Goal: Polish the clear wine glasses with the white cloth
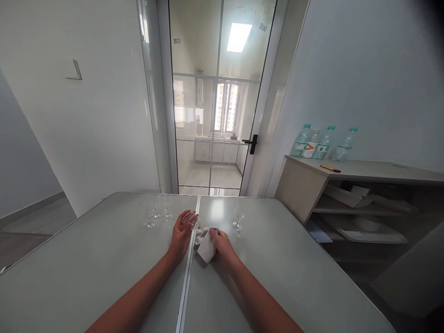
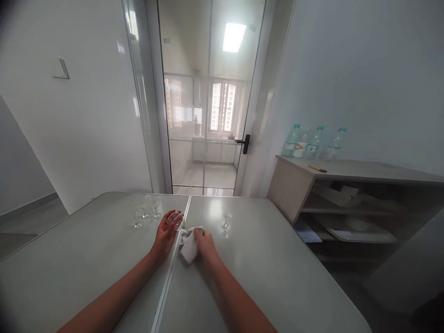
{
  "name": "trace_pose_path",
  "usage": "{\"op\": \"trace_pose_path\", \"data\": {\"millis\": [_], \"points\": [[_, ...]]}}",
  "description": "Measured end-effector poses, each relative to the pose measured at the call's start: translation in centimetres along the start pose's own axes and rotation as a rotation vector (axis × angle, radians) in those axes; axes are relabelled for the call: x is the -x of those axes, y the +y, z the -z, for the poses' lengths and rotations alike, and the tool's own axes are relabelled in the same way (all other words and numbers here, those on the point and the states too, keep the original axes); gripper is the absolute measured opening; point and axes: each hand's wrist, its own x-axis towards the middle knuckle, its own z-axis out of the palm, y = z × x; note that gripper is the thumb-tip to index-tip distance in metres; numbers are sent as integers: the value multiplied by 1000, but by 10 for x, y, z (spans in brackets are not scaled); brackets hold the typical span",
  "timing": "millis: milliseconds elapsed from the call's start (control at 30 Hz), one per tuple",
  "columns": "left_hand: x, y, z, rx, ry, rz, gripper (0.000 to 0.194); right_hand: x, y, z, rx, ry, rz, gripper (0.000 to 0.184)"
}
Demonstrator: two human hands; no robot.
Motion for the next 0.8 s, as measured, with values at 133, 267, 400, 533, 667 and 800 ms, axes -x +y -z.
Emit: {"op": "trace_pose_path", "data": {"millis": [133, 267, 400, 533, 667, 800], "points": [[2, 2, -1, -49, -66, -14, 61, 6, 4, -8, 8, 9, -22, 36], [3, 4, -5, -60, -87, 1, 60, 5, -2, 4, 19, 54, -11, 36], [2, 5, -5, -22, -53, 3, 57, 3, -7, 8, 17, 60, 3, 36], [1, 1, -1, -20, -65, -6, 61, 5, -3, -3, 2, 16, -9, 35], [2, -2, 0, -63, -97, 0, 62, 8, 0, -6, 52, -3, -12, 34], [5, 0, -4, -86, -151, 15, 64, 8, -5, 4, 176, 0, 19, 25]]}}
